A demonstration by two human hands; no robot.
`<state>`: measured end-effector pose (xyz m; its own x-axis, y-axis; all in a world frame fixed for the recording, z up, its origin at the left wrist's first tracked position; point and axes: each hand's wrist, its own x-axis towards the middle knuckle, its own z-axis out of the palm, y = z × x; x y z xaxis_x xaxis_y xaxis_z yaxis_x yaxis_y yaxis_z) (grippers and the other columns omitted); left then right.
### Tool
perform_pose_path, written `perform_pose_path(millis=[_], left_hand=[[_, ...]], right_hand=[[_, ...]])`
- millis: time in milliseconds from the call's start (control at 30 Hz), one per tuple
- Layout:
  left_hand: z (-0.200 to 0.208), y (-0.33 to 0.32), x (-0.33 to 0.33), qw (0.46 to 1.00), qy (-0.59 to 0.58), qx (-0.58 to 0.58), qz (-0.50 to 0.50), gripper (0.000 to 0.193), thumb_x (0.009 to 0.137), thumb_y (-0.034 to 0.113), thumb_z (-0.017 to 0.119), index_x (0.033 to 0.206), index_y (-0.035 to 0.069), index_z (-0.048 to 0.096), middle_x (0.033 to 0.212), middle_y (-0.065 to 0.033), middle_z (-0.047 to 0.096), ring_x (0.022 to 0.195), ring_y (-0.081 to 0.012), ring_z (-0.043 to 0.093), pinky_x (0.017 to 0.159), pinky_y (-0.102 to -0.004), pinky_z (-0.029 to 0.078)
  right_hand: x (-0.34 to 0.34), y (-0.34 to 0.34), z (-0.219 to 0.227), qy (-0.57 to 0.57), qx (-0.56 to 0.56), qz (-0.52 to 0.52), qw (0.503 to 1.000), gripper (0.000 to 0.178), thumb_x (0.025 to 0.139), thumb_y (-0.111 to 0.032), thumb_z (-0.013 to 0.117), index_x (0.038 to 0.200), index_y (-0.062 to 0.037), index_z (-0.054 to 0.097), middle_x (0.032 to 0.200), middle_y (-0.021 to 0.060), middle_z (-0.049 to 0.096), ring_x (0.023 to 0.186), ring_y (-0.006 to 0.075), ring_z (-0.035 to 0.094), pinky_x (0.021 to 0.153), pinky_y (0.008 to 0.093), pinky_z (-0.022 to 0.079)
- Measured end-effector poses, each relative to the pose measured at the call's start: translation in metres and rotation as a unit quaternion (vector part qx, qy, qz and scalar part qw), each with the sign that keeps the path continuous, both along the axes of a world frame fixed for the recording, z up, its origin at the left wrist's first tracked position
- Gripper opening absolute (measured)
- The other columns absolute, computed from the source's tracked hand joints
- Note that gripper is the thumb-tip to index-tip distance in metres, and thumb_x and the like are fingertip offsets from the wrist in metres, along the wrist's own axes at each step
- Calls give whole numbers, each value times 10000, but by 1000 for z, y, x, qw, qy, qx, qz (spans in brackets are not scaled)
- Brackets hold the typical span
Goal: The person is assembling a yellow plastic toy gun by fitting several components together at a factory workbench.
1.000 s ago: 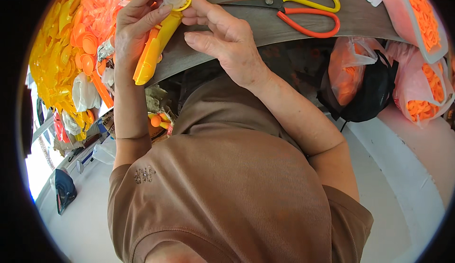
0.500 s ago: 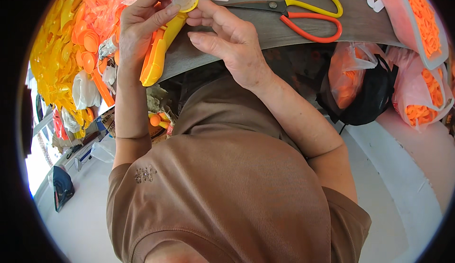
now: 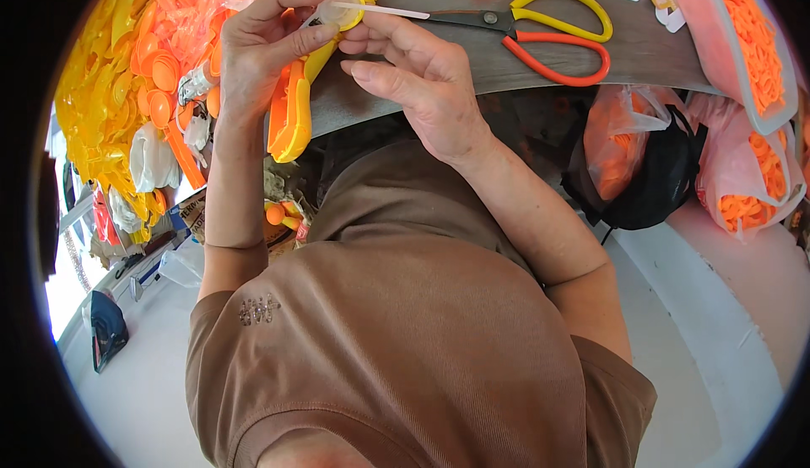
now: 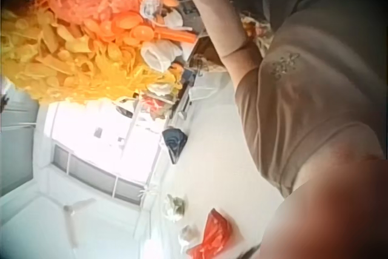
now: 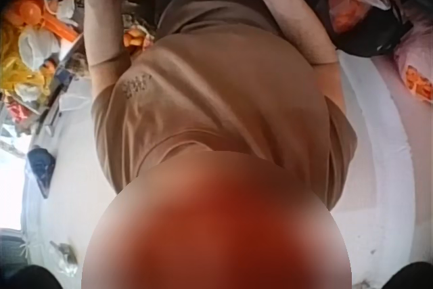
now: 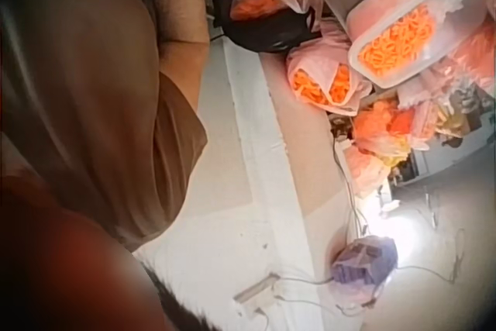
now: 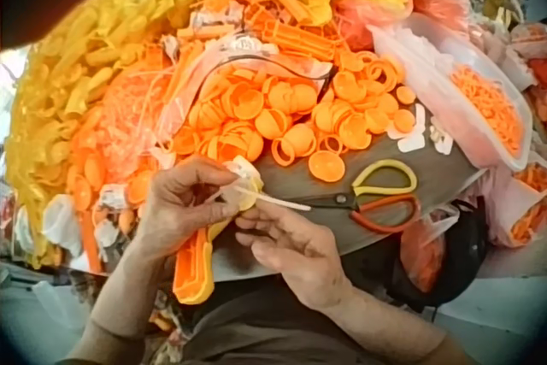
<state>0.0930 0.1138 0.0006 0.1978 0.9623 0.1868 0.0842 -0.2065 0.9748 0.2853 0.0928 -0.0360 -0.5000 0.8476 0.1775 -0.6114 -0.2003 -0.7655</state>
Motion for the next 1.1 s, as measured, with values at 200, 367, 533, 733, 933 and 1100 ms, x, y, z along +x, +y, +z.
perform_pose_path(millis=[200,367,533,733,933,1100], left_hand=[[4,-5,6,1000,4,-17,22,311,758,-82,647,1061,-23,608,1028,-64,615,970,-140,567,887,-266,438],[1,-3,4,1000,8,-14,8,316,760,-69,652,1067,-11,602,1004,-44,610,947,-120,554,863,-251,437],[7,-5,7,998,21,-58,15,341,746,-50,672,1078,-1,608,990,-18,592,930,-98,520,838,-227,432],[6,-4,6,999,34,-34,20,391,740,-57,668,1120,14,615,1037,-22,572,954,-107,503,848,-234,428],[8,-4,6,998,25,-52,16,385,745,-60,661,1123,-3,614,1063,-41,570,988,-128,523,868,-245,426],[5,-4,5,999,35,-32,3,367,757,-66,648,1119,-22,609,1073,-57,560,997,-139,537,875,-253,428]], right_hand=[[-2,0,1,5,-15,-6,1000,485,864,-59,497,1321,53,380,1221,153,511,1166,241,483,986,424,402],[-2,1,5,-25,7,-4,1000,540,861,-70,506,1357,28,318,1214,127,486,1148,213,471,973,406,409],[-1,1,5,-44,0,-2,999,568,855,-70,523,1368,20,296,1215,123,477,1138,212,473,958,394,420],[-2,0,5,-56,2,-8,998,572,855,-62,528,1368,21,291,1217,131,474,1140,222,473,950,388,428],[-1,1,6,-55,10,1,998,573,853,-56,525,1370,25,290,1225,146,466,1150,229,468,952,391,426],[-1,0,4,-48,7,-1,999,579,843,-54,529,1366,29,295,1217,149,469,1145,231,470,954,393,423]])
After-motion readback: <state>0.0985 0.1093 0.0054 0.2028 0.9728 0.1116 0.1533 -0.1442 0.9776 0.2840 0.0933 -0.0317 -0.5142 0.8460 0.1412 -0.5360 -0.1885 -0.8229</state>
